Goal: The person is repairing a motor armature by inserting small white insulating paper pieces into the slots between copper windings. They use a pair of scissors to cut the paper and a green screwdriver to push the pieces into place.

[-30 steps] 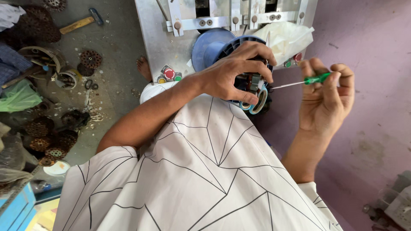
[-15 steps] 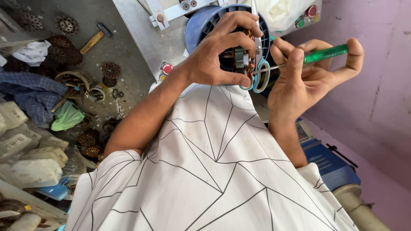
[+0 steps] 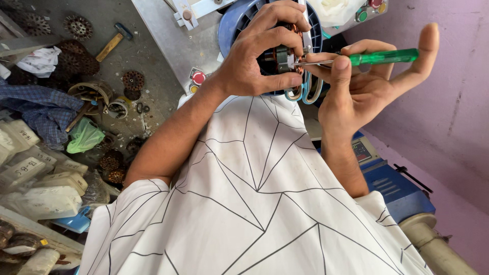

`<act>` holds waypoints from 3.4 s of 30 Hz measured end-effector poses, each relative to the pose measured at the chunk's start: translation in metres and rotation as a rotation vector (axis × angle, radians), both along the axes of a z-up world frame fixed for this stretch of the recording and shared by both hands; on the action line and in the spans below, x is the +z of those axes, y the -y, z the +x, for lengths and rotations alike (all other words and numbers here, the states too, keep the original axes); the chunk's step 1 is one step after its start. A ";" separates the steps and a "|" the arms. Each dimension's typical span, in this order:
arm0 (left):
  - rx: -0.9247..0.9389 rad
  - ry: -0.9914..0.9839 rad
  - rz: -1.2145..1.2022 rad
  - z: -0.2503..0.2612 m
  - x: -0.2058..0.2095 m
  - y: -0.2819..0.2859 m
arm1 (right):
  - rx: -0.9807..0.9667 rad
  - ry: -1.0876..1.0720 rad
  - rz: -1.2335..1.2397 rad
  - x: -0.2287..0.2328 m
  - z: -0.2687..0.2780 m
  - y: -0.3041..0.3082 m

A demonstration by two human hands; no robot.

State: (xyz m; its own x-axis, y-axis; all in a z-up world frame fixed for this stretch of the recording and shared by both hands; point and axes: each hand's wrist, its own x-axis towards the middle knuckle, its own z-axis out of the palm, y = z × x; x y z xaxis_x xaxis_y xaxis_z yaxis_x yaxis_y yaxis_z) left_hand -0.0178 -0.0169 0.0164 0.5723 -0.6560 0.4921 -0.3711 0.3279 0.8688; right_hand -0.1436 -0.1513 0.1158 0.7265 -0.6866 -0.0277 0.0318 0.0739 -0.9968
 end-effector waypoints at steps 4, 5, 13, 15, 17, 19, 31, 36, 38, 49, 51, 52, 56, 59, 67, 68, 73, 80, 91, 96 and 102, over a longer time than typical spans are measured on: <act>-0.002 0.006 -0.018 0.003 0.000 0.001 | 0.126 0.011 -0.120 -0.006 -0.001 0.005; 0.000 0.007 -0.015 0.003 -0.001 0.001 | 0.163 0.020 -0.174 -0.007 -0.002 0.006; 0.003 0.019 -0.011 0.003 -0.003 0.002 | 0.231 0.084 -0.286 -0.020 -0.008 0.015; 0.006 0.017 -0.008 0.003 -0.003 0.002 | 0.286 0.106 -0.339 -0.023 -0.010 0.015; 0.011 0.022 -0.007 0.003 -0.003 0.001 | 0.283 0.122 -0.305 -0.027 -0.012 0.016; 0.007 0.018 -0.009 0.003 -0.003 0.001 | 0.288 0.129 -0.282 -0.030 -0.014 0.019; 0.006 0.009 -0.001 0.004 -0.004 0.002 | 0.218 0.188 -0.179 -0.041 -0.008 0.015; -0.002 -0.002 0.001 0.004 -0.004 0.002 | 0.219 0.144 -0.213 -0.032 -0.008 0.008; -0.011 -0.014 0.002 0.005 -0.003 0.000 | 0.197 0.160 -0.230 -0.032 -0.005 0.005; 0.046 -0.022 -0.006 -0.001 -0.002 0.004 | 0.169 0.132 -0.157 -0.033 -0.012 0.003; 0.073 -0.024 -0.004 -0.003 -0.001 0.005 | 0.156 0.128 -0.195 -0.032 -0.012 0.001; 0.085 -0.025 -0.005 -0.004 0.000 0.006 | 0.151 0.142 -0.230 -0.032 -0.010 -0.001; 0.111 -0.036 -0.047 -0.007 0.000 0.009 | 0.128 0.143 -0.354 -0.026 -0.006 -0.008; 0.115 -0.030 -0.080 -0.006 0.000 0.011 | 0.131 0.150 -0.469 -0.023 0.000 -0.010; 0.101 -0.031 -0.065 -0.008 0.000 0.008 | 0.170 0.105 -0.503 -0.016 0.001 -0.011; 0.094 -0.036 -0.065 -0.008 0.001 0.007 | 0.171 0.102 -0.482 -0.014 -0.001 -0.012; 0.094 -0.003 -0.041 -0.005 0.006 0.009 | 0.192 0.059 -0.438 -0.014 0.001 -0.010; -0.008 0.013 -0.039 -0.004 0.003 -0.001 | 0.260 0.077 -0.298 -0.007 -0.004 0.003; -0.206 -0.155 -0.114 0.009 -0.014 -0.013 | 0.779 -0.055 -0.592 -0.006 0.028 0.058; -0.277 -0.252 -0.152 0.008 -0.022 -0.013 | 1.003 -0.120 -0.276 -0.014 0.051 0.078; -0.294 -0.309 -0.114 0.007 -0.024 -0.014 | 1.079 -0.286 -0.225 -0.016 0.064 0.088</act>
State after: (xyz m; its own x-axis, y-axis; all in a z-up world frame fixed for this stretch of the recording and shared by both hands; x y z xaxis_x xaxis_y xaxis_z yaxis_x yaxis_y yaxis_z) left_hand -0.0112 -0.0029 -0.0073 0.5014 -0.7643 0.4056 0.0241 0.4809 0.8764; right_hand -0.0793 -0.2394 0.0996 0.9279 0.2830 -0.2428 -0.1705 -0.2568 -0.9513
